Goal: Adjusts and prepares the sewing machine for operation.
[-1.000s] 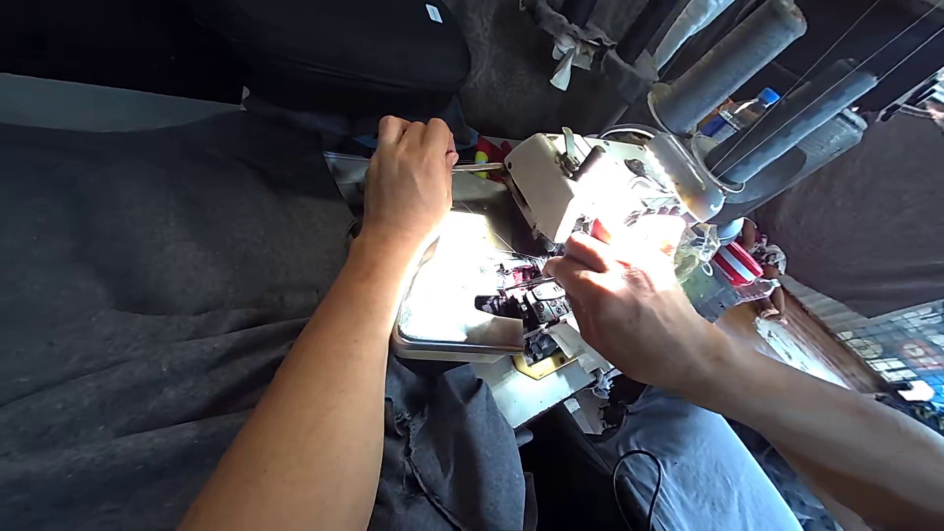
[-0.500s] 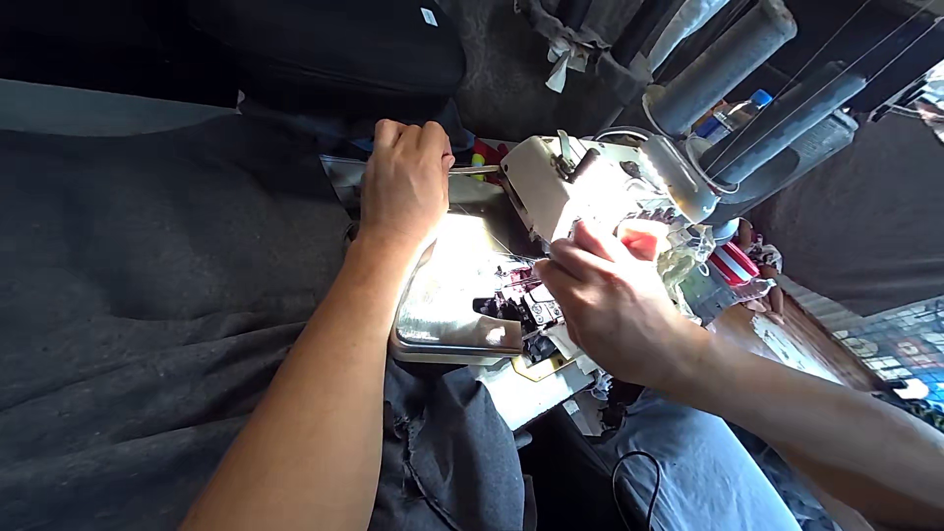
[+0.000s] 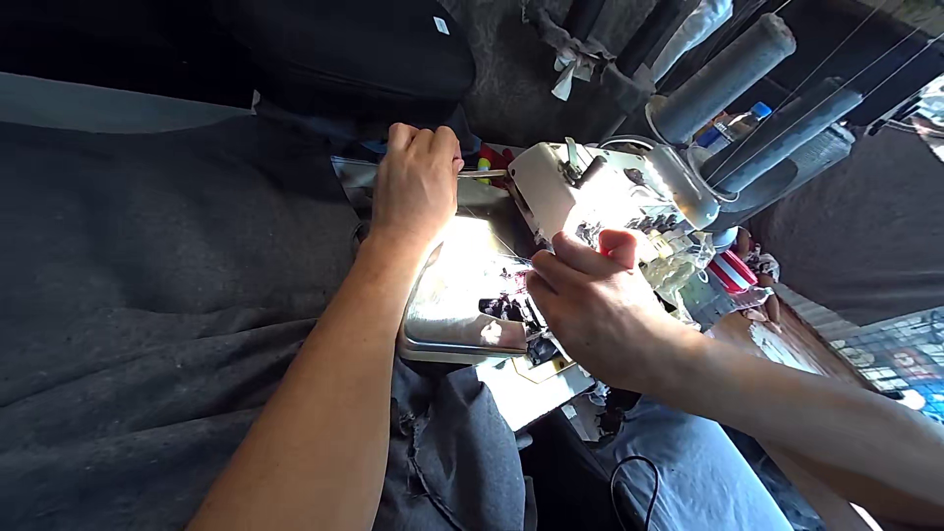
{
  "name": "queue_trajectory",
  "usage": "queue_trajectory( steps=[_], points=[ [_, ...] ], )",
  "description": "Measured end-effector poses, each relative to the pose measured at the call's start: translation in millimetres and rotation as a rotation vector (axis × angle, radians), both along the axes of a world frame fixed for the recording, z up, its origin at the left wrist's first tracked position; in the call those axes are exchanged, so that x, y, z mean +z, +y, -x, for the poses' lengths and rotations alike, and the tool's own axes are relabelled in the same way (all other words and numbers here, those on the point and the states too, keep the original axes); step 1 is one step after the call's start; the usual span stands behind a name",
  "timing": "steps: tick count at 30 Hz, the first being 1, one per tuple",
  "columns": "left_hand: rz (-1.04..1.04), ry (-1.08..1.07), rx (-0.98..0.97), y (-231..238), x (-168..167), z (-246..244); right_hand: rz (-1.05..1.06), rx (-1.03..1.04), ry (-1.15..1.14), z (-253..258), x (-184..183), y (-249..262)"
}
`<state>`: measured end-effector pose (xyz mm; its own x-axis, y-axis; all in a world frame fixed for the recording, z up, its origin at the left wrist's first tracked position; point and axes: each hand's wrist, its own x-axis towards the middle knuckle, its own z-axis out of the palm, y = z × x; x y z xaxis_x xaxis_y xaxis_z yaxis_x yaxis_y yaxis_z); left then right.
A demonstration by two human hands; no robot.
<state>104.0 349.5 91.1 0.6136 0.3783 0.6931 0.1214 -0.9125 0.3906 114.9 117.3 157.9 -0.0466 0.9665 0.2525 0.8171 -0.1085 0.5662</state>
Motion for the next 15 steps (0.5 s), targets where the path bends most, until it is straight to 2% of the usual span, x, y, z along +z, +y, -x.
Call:
queue_trajectory(
  steps=[4,11,15],
  points=[
    [0.002,-0.025,-0.003,1,-1,-2,-0.106,-0.039,-0.009,-8,5,-10],
    [-0.003,-0.032,-0.014,1,-1,-1,-0.066,-0.103,-0.083,-8,-2,-17],
    [-0.010,-0.046,-0.019,3,-2,-2,-0.129,-0.096,-0.069,-6,1,-20]
  ],
)
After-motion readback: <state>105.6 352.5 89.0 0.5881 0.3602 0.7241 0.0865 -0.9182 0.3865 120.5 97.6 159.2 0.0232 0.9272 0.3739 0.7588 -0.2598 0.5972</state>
